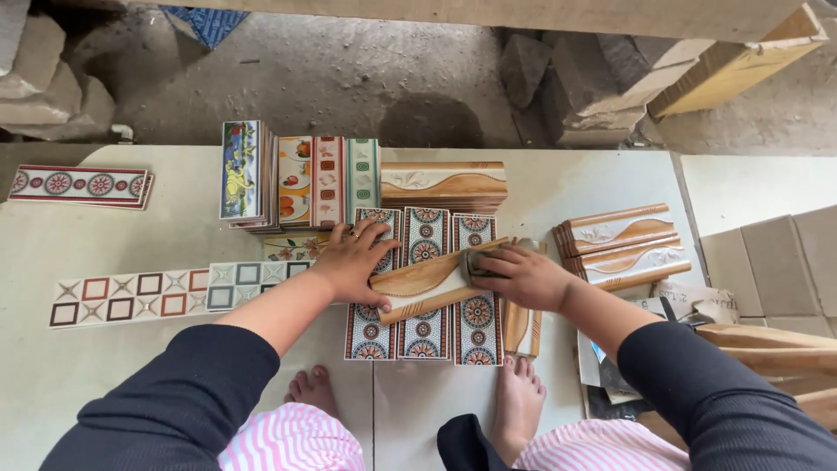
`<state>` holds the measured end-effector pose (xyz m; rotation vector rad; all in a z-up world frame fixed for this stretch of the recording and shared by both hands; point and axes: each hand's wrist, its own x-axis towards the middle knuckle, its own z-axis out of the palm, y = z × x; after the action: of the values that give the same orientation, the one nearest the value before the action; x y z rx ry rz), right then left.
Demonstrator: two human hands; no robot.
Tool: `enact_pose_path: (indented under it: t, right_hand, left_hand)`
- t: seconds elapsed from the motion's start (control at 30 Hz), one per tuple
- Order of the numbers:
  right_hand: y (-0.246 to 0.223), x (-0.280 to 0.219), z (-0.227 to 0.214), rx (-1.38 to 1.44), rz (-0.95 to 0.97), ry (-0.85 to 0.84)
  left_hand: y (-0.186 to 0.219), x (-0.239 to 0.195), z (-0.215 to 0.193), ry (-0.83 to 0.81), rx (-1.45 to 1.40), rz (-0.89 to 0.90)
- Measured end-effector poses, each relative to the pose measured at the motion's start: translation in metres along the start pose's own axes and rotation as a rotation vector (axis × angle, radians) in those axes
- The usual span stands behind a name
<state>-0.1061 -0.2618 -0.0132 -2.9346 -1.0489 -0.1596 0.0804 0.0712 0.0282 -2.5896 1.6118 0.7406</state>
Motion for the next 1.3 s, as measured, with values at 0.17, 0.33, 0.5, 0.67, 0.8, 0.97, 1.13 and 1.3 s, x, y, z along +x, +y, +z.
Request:
enact_pose_path:
  t: [0.17,0.33,0.5,0.67,0.8,0.97,1.13,1.3]
  right_hand:
    - [-0.04,0.053,0.01,0.083,-0.017,0.073]
    - [-0.095,0.118,0.017,0.203,0.004,0.183]
    - [-0.086,0.126,0.028,0.285,0.127,0.157]
    - [-0.106,0.131,0.013,0.291,0.327,0.13]
    - [-0.122,0.146,0.011,0.223,0.407,0.142]
    - [-0.127,0.165,0.014,0.255,0.348,0.092]
    - [-0.118,0.158,0.013,0.28,0.21,0.105]
    - [-0.1,0.116,0.022,0.379,-0.252,0.089]
  left_hand:
    - [-0.001,-0.002,0.002,-0.001,-0.041,-0.009]
    - [-0.008,0.0,0.006,-0.012,-0.024,-0.007]
    - [-0.012,-0.001,0.006,-0.006,0.008,0.082]
    - [-0.021,-0.006,-0.02,-0.011,-0.016,0.125]
    - [-0.039,0.0,-0.005,0.19,-0.006,0.075]
    - [-0.043,0.007,0.015,0.185,0.044,0.079]
    - [-0.049,0.009,0.031,0.246,0.127,0.148]
    - [-0.044,-0.002,0.032,0.259,0.125,0.15]
